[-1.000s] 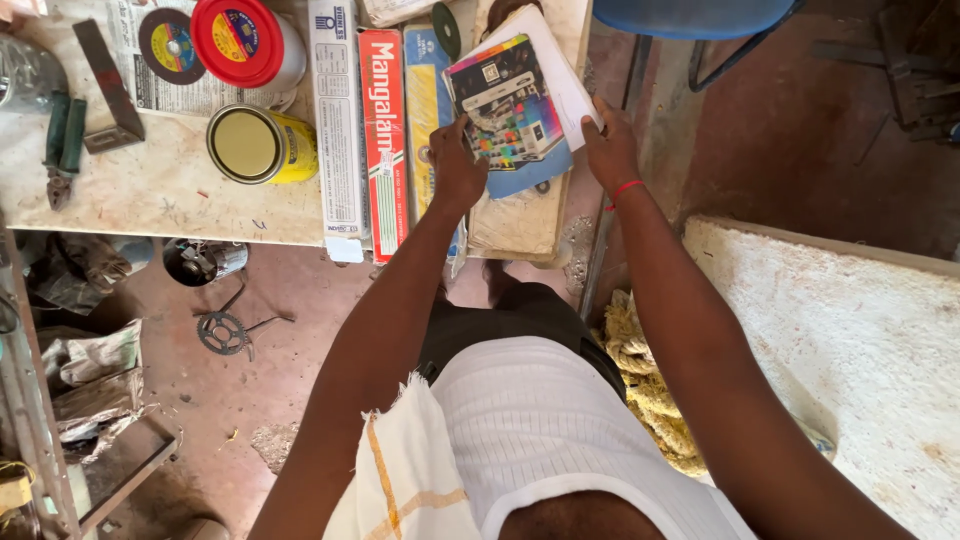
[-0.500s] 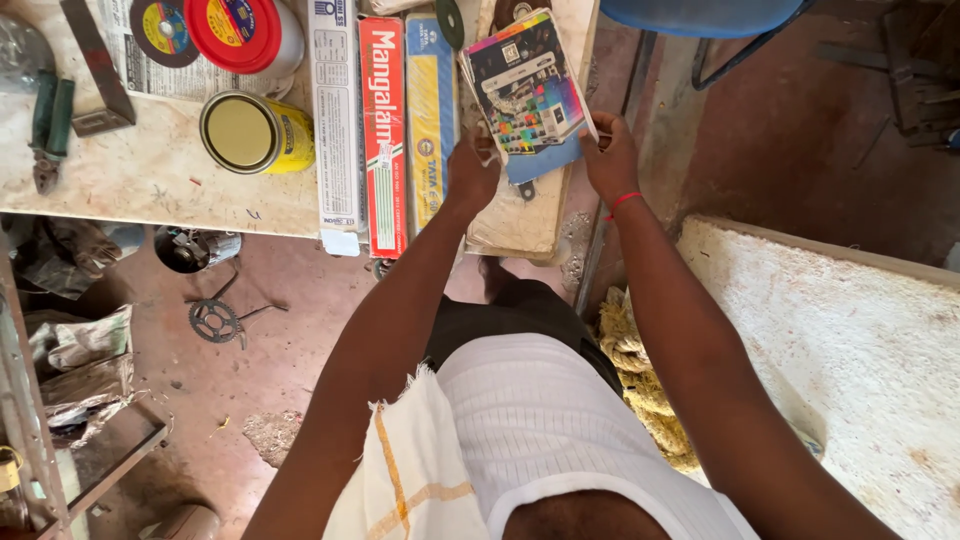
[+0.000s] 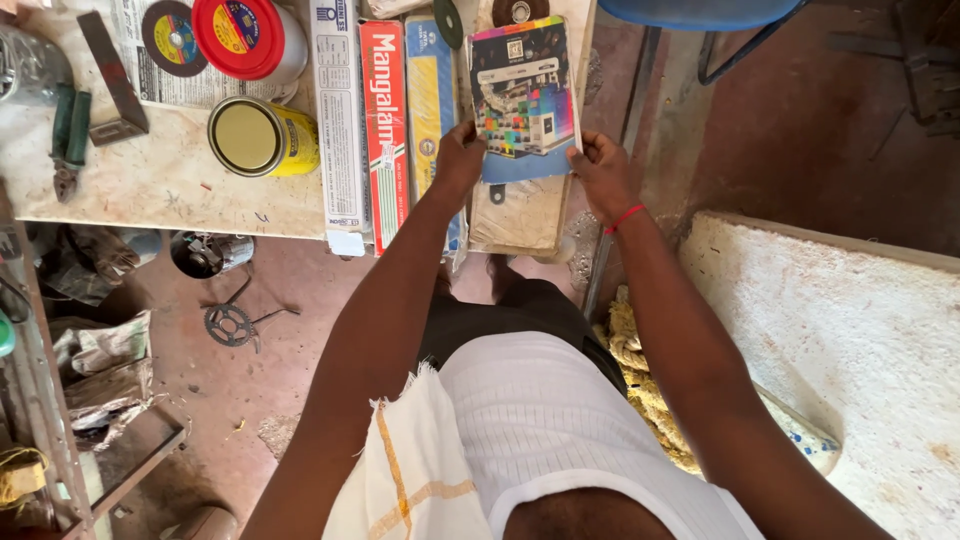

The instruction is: Inspecting and handling various mechanical parts and a notebook in a workshop.

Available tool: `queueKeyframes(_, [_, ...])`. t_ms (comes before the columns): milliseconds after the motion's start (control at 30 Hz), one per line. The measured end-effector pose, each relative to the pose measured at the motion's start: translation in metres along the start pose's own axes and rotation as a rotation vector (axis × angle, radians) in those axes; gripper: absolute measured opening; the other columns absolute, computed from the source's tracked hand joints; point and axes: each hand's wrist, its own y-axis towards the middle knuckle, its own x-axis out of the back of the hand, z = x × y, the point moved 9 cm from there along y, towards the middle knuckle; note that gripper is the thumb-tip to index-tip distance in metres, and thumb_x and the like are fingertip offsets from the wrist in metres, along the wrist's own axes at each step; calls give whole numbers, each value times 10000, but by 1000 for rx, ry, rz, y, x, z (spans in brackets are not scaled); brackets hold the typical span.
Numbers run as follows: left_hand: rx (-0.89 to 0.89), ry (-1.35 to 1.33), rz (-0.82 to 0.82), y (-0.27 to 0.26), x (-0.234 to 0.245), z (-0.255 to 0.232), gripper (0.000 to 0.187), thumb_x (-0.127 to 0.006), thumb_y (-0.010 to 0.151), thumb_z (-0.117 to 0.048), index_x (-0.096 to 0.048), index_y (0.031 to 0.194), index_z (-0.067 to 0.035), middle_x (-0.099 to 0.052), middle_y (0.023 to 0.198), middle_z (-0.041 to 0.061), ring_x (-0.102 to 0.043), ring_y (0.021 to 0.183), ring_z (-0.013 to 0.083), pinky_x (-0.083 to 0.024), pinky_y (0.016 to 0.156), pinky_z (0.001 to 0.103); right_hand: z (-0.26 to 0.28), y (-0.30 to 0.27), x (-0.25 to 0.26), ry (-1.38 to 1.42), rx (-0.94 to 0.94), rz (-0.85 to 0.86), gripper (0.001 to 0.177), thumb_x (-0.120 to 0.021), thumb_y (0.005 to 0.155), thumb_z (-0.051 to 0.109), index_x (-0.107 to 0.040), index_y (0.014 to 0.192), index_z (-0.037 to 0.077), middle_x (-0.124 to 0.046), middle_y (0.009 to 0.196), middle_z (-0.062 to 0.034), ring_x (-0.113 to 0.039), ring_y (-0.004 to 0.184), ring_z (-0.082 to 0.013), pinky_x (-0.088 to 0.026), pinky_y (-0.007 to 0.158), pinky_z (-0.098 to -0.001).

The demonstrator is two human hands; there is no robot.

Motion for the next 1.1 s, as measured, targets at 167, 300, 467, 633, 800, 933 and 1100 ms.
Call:
queueKeyframes(167, [-110, -171, 45, 8, 2, 21, 375, -622, 961, -81, -551, 1314, 25, -683, 1180, 119, -647, 1053, 180, -520, 933, 305, 4, -40, -20, 75, 83, 39, 439, -713, 972, 90, -511, 1352, 1, -667, 1210, -61, -636, 1019, -121, -561, 779, -286])
queueKeyframes(300, [-239, -58, 20, -12, 6, 28, 386, -635, 931, -49, -562, 1299, 41, -682, 1180, 148, -653, 1064, 217, -519, 942, 327, 6, -83, -34, -28, 32, 1, 540, -690, 906, 56, -421, 1374, 40, -628, 1245, -84, -644, 1031, -140, -612, 786, -321])
queueKeyframes(467, [-296, 368, -8, -46, 5, 29, 274, -623, 889, -39, -690, 1143, 38, -734, 1089, 256, -715, 1030, 386, -555, 931, 428, -37, -101, -24, -297, 60, -136, 488, -718, 927, 55, -489, 1355, -2, -644, 1234, -139, -665, 1064, -185, -587, 898, -342])
queueKeyframes(633, [-275, 469, 1, -70, 9, 3, 249, -584, 902, -28, -702, 1117, 13, -693, 1079, 290, -666, 1038, 462, -528, 922, 510, -36, -94, -16, -600, 28, -246, 449, -790, 861, 160, -628, 1240, -17, -652, 1195, -154, -682, 982, -225, -572, 853, -360])
queueKeyframes(800, [-286, 518, 7, -82, 17, -16, 207, -635, 884, -66, -683, 1068, 16, -664, 1060, 289, -627, 1042, 479, -499, 902, 554, -35, -72, -12, -492, 43, -225, 417, -756, 928, 209, -626, 1254, -16, -731, 1135, -139, -706, 1023, -205, -560, 895, -345])
queueKeyframes(933, [-321, 513, 53, -70, 6, 7, 274, -599, 898, -48, -651, 1162, 4, -644, 1099, 303, -617, 1067, 485, -497, 930, 553, -32, -64, -18, -469, 54, -220, 519, -712, 914, 114, -500, 1378, 21, -690, 1105, -125, -689, 954, -214, -555, 835, -346])
queueKeyframes(1100, [-398, 560, 76, -70, -1, 10, 332, -593, 862, -13, -613, 1190, 38, -624, 1106, 324, -590, 1088, 503, -479, 958, 566, -32, -65, -18, -499, 48, -229, 468, -711, 915, 42, -504, 1334, 21, -673, 1103, -115, -696, 924, -201, -569, 786, -337])
